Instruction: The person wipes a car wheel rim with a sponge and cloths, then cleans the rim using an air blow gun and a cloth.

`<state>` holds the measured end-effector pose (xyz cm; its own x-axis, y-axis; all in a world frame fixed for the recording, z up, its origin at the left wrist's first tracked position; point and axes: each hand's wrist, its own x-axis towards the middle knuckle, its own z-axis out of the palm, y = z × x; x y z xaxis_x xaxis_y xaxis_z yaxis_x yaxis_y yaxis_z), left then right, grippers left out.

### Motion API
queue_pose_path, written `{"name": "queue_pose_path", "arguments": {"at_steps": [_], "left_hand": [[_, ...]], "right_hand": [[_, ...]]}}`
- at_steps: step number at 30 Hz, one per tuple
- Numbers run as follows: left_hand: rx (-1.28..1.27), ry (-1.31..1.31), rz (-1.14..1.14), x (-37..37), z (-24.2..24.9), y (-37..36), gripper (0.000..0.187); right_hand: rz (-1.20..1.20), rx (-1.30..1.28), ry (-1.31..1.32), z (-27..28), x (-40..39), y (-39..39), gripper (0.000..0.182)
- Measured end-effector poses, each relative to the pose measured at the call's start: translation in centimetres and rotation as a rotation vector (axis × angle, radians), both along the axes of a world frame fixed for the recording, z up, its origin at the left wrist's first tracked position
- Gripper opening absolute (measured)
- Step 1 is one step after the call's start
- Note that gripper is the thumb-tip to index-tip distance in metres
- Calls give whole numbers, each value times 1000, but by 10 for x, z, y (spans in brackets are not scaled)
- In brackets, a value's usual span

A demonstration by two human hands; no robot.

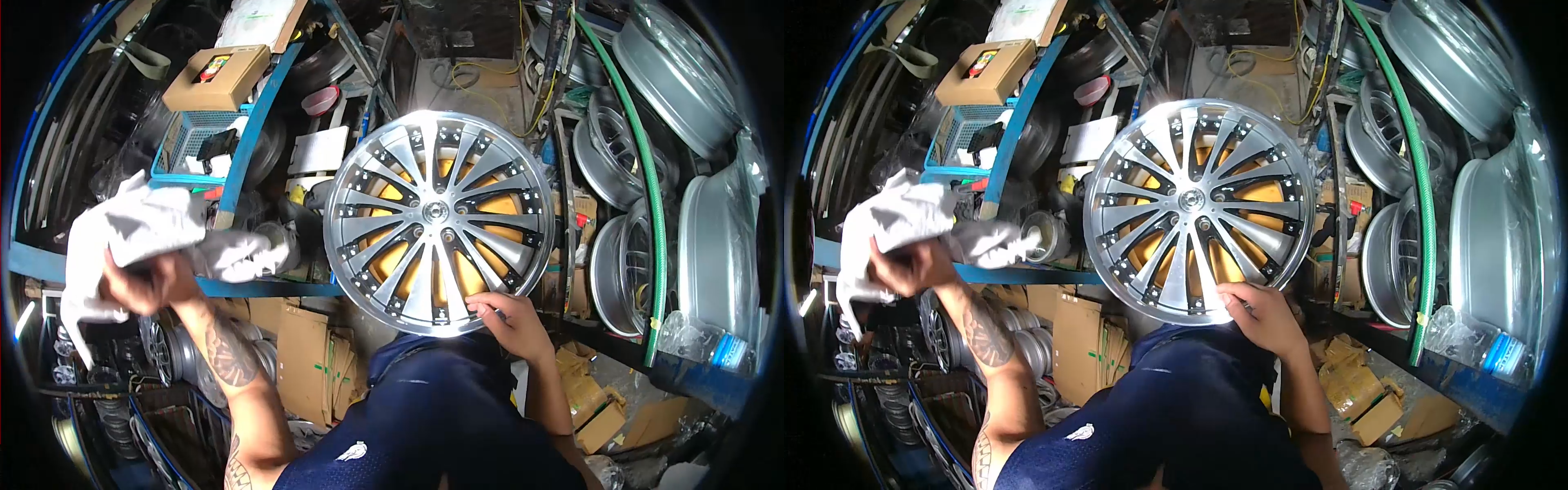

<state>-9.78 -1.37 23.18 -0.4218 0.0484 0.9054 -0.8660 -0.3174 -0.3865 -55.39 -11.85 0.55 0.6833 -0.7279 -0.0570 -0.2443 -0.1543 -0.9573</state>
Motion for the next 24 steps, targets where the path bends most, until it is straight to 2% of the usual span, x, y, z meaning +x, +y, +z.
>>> {"name": "queue_pose_path", "arguments": {"at_steps": [1, 2, 4, 6, 8, 10, 13, 14, 16, 18, 21, 22, 23, 24], "left_hand": [[-35, 15, 53, 6, -8, 25, 52], [-60, 60, -56, 5, -12, 41, 53], [-16, 151, -118, -17, -22, 68, 47], [144, 278, -157, -52, -41, 92, 42], [411, 445, -217, -91, -66, 117, 37], [726, 623, -305, -130, -92, 137, 31], [961, 740, -344, -164, -138, 144, 24], [969, 754, -302, -173, -152, 146, 22], [981, 797, -134, -186, -160, 151, 27], [933, 837, -152, -180, -162, 159, 30], [948, 1101, -78, -175, -173, 171, 36], [1086, 1070, -85, -169, -172, 173, 35], [1100, 1072, -183, -163, -172, 167, 38], [1110, 1068, -284, -158, -173, 163, 41]], "right_hand": [[24, 8, 2, -3, -1, -1, 20], [48, 17, 4, -5, -1, -2, 20], [158, 52, 1, 7, 5, 0, 21], [319, 108, -47, 13, 18, 7, 24], [527, 191, -144, 14, 36, 19, 30], [694, 378, -185, 20, 61, 37, 56], [814, 171, -282, 20, 104, 69, 97], [894, 134, -261, 25, 119, 76, 95], [971, 274, -200, 23, 137, 89, 83], [972, 381, -152, 25, 140, 91, 73], [853, 453, -178, 32, 146, 108, 59], [793, 456, -205, 35, 149, 114, 55], [853, 440, -127, 29, 160, 117, 49], [813, 362, -114, 25, 164, 121, 47]]}}
